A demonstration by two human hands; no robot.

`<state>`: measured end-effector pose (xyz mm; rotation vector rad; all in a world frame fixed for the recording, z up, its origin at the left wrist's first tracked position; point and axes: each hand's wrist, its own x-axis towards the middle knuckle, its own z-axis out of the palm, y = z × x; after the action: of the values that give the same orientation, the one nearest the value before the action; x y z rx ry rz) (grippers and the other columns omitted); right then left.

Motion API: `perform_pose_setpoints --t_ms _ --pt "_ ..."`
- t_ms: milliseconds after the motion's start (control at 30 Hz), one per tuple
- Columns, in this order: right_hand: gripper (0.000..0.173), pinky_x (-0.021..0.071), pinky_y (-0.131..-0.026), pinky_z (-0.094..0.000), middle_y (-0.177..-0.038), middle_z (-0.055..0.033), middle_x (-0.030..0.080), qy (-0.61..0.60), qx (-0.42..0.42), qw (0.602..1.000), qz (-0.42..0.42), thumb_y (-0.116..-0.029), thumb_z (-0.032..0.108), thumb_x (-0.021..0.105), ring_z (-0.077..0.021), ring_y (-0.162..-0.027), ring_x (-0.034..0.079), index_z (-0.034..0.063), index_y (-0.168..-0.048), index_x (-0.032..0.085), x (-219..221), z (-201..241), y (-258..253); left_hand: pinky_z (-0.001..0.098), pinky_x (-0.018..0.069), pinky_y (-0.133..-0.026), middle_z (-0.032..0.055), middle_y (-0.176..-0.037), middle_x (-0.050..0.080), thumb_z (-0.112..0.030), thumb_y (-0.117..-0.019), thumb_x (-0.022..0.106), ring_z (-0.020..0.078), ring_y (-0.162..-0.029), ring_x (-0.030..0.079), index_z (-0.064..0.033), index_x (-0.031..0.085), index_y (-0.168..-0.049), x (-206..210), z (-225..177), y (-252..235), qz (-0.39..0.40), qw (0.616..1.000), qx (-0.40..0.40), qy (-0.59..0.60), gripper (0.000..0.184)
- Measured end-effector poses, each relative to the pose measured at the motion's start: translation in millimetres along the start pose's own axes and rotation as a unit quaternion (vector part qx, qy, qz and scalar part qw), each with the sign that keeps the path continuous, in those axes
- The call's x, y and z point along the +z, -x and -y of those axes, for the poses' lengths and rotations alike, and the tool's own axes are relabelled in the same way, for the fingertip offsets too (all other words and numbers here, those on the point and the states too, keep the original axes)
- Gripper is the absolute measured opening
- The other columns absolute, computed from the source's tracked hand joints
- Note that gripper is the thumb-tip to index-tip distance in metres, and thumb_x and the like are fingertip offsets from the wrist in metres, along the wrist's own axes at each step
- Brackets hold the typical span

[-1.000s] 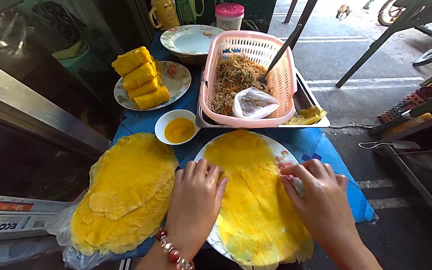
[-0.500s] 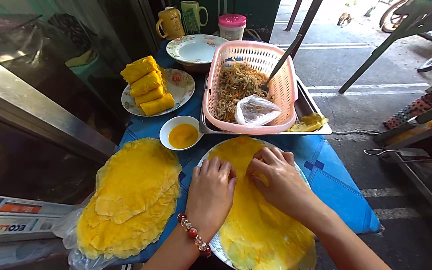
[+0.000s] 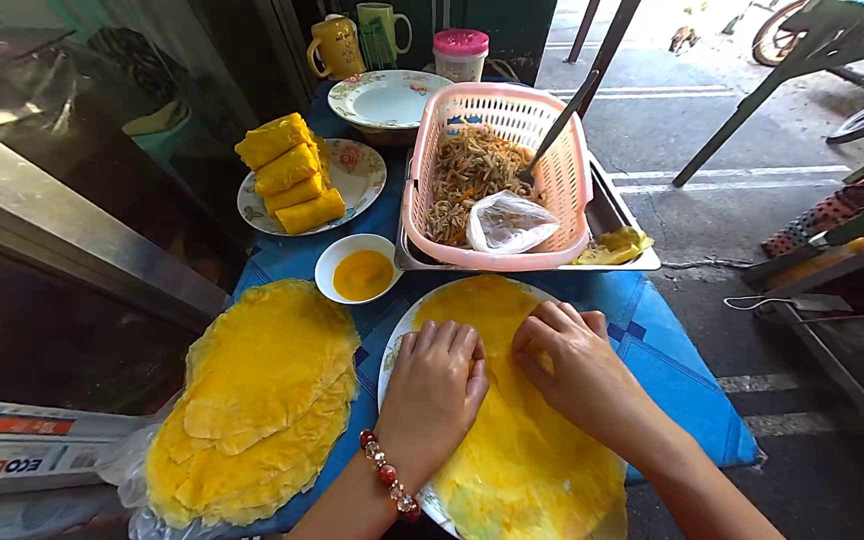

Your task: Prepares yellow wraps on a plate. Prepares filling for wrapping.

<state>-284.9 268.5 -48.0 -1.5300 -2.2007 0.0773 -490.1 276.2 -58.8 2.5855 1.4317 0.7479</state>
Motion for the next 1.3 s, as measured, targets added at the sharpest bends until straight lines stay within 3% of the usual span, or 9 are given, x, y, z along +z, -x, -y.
perform_pose_setpoints --t_ms 133,233,300,467,567,633,767,967,1300 --pt "0.014 0.0467 -0.081 -0.0517 -0.083 0.0021 0.064 -0.006 0.004 1.000 -0.007 -0.0796 0.012 0.076 -0.0194 -0.083 0.064 0.0166 -0.091 0.069 -3.3 0.9 2.5 0.0334 0.0543 -0.073 -0.0029 -0.090 0.068 -0.028 -0.0992 0.057 0.0144 -0.085 0.068 -0.0166 0.069 -0.101 -3.6 -1.3 -3.0 -0.008 1.000 0.004 0.015 0.017" --pt "0.017 0.0464 -0.082 -0.0539 -0.085 0.0011 0.064 0.008 0.001 1.000 -0.013 -0.0821 0.014 0.075 -0.0210 -0.084 0.065 0.0164 -0.098 0.071 -8.1 1.2 4.7 0.0376 0.0553 -0.071 0.0036 -0.095 0.070 -0.025 -0.0982 0.062 0.0208 -0.085 0.069 -0.0127 0.072 -0.108 -1.6 1.1 -9.0 -0.021 0.999 0.013 -0.020 0.019" --pt "0.016 0.0468 -0.083 -0.0532 -0.087 0.0017 0.064 0.017 -0.007 1.000 -0.023 -0.0849 0.017 0.070 -0.0205 -0.086 0.064 0.0178 -0.101 0.072 -18.5 4.2 14.2 0.0428 0.0570 -0.078 0.0078 -0.106 0.069 -0.026 -0.0988 0.063 0.0262 -0.094 0.068 -0.0121 0.073 -0.117 -5.1 2.3 -5.6 -0.017 0.999 0.015 -0.034 0.026" --pt "0.014 0.0422 -0.089 -0.0516 -0.095 0.0031 0.068 0.003 -0.040 0.999 0.026 -0.0958 0.031 0.059 -0.0184 -0.094 0.063 0.0252 -0.098 0.071 -54.6 7.2 68.4 0.0401 0.0542 -0.076 0.0017 -0.097 0.069 -0.039 -0.1027 0.055 0.0201 -0.090 0.067 -0.0186 0.072 -0.101 -29.9 -0.5 38.8 0.048 0.989 0.111 0.079 0.027" --pt "0.021 0.0364 -0.099 -0.0598 -0.116 -0.0070 0.067 -0.023 -0.032 0.986 0.165 -0.0960 0.036 0.066 -0.0305 -0.111 0.060 0.0245 -0.112 0.071 -82.7 16.7 92.5 0.0449 0.0479 -0.099 0.0037 -0.114 0.070 -0.047 -0.0995 0.062 0.0240 -0.111 0.064 -0.0213 0.071 -0.114 -46.7 -9.6 68.2 0.148 0.966 0.164 0.135 0.031" --pt "0.024 0.0351 -0.103 -0.0635 -0.126 -0.0109 0.065 -0.019 -0.026 0.977 0.211 -0.0957 0.033 0.068 -0.0351 -0.121 0.058 0.0224 -0.117 0.070 -85.1 20.9 102.1 0.0438 0.0444 -0.107 0.0040 -0.118 0.069 -0.040 -0.1003 0.064 0.0239 -0.118 0.062 -0.0227 0.071 -0.118 -45.7 -11.7 79.8 0.154 0.962 0.179 0.138 0.026" --pt "0.014 0.0360 -0.105 -0.0574 -0.119 -0.0068 0.070 -0.041 -0.014 0.989 0.145 -0.1016 0.027 0.061 -0.0278 -0.120 0.061 0.0189 -0.101 0.073 -73.8 21.6 109.7 0.0403 0.0467 -0.104 0.0031 -0.117 0.070 -0.035 -0.1039 0.059 0.0216 -0.116 0.063 -0.0241 0.073 -0.115 -41.5 -10.0 84.4 0.147 0.961 0.169 0.164 0.021" --pt "0.013 0.0358 -0.104 -0.0526 -0.106 -0.0048 0.072 -0.087 -0.003 0.991 0.103 -0.1010 0.025 0.063 -0.0227 -0.107 0.064 0.0185 -0.102 0.074 -66.5 25.4 110.0 0.0312 0.0530 -0.093 0.0007 -0.111 0.072 -0.027 -0.1051 0.058 0.0150 -0.108 0.066 -0.0199 0.073 -0.105 -45.0 -5.4 76.2 0.068 0.975 0.122 0.175 0.017" --pt "0.013 0.0348 -0.104 -0.0561 -0.106 -0.0055 0.071 -0.082 -0.014 0.985 0.149 -0.0981 0.030 0.067 -0.0265 -0.108 0.062 0.0208 -0.104 0.075 -62.5 26.5 112.7 0.0396 0.0455 -0.110 0.0041 -0.114 0.072 -0.032 -0.1034 0.061 0.0221 -0.119 0.063 -0.0186 0.073 -0.114 -48.0 -0.8 87.4 0.125 0.969 0.147 0.155 0.021"
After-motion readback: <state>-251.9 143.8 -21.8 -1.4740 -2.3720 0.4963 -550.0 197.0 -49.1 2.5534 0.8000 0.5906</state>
